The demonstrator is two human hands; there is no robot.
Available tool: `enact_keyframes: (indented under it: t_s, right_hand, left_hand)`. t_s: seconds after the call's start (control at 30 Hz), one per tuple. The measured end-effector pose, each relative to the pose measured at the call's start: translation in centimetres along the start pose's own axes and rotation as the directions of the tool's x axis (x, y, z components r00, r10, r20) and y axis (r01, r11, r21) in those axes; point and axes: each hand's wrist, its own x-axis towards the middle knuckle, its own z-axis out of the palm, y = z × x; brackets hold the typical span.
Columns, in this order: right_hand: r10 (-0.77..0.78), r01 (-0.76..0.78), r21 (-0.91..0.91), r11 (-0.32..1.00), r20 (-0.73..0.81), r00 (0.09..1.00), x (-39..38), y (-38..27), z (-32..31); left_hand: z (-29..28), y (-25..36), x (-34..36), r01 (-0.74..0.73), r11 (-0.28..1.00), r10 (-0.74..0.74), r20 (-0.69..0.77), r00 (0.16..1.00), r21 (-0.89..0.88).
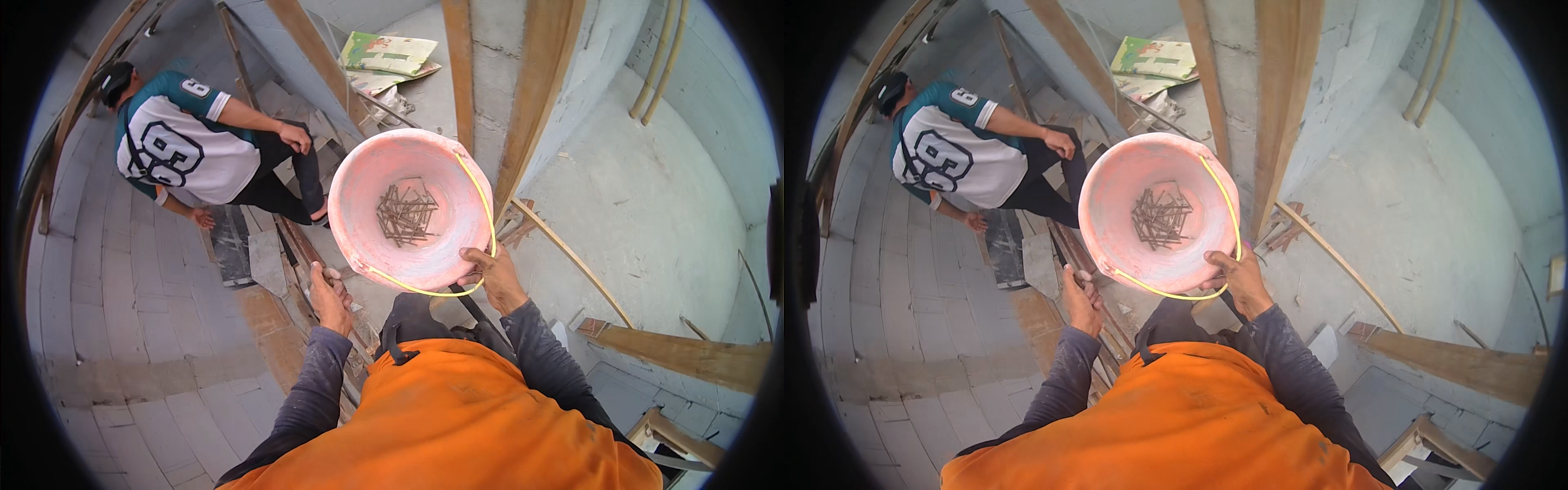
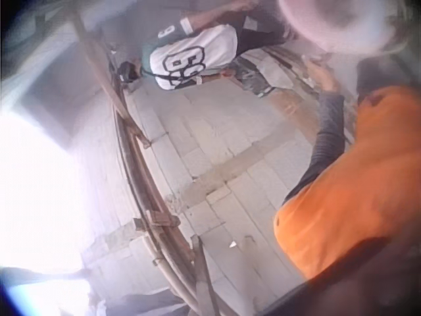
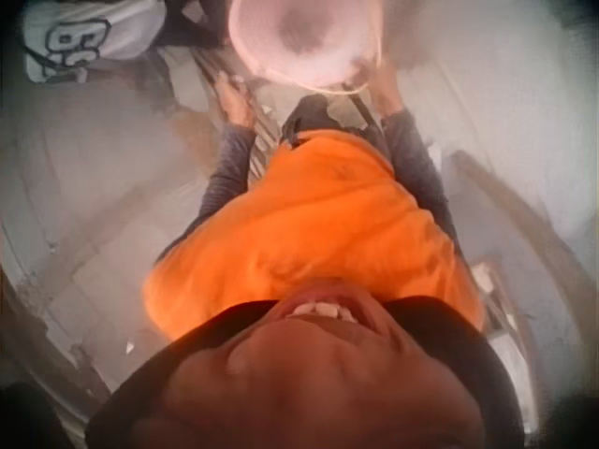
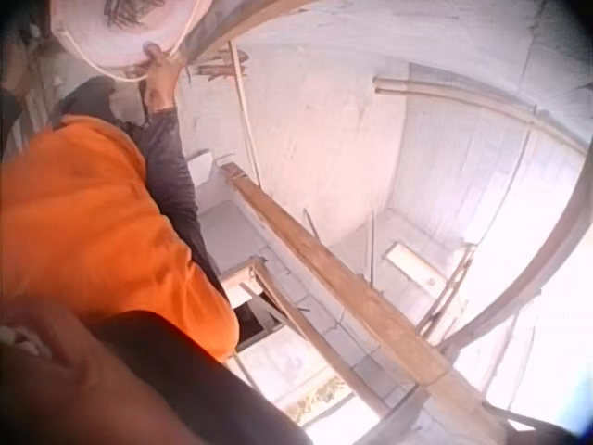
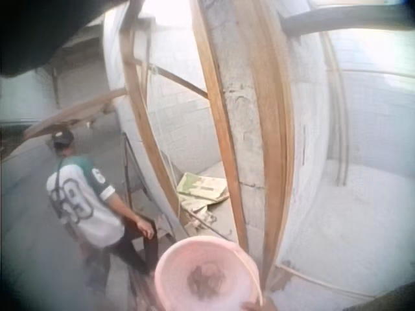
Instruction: The person measures a black curved frame with a tape measure, marks it with a green pencil, takes nails from a bucket, and nails a piece of wood onto a structure using a hammer.
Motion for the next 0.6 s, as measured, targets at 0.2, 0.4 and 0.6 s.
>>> enact_keyframes:
  t_s: [0.2,0.4,0.6]
  right_hand:
    - [0.048,-0.032,0.088,0.996,-0.187,0.981,-1.1,1.7,-1.3]
    - [0.271,-0.109,0.283,0.953,-0.630,0.728,-8.7,6.8,-6.4]
    - [-0.177,0.202,-0.038,0.979,-0.657,0.732,-15.9,4.4,-9.4]
  left_hand:
    - [7.9,6.4,4.3,-0.130,0.983,0.086,0.300,0.950,0.131]
    - [18.1,8.6,2.2,-0.503,0.849,0.215,0.761,0.613,0.165]
    - [19.1,0.1,-5.8,-0.793,0.532,-0.067,0.948,0.312,0.299]
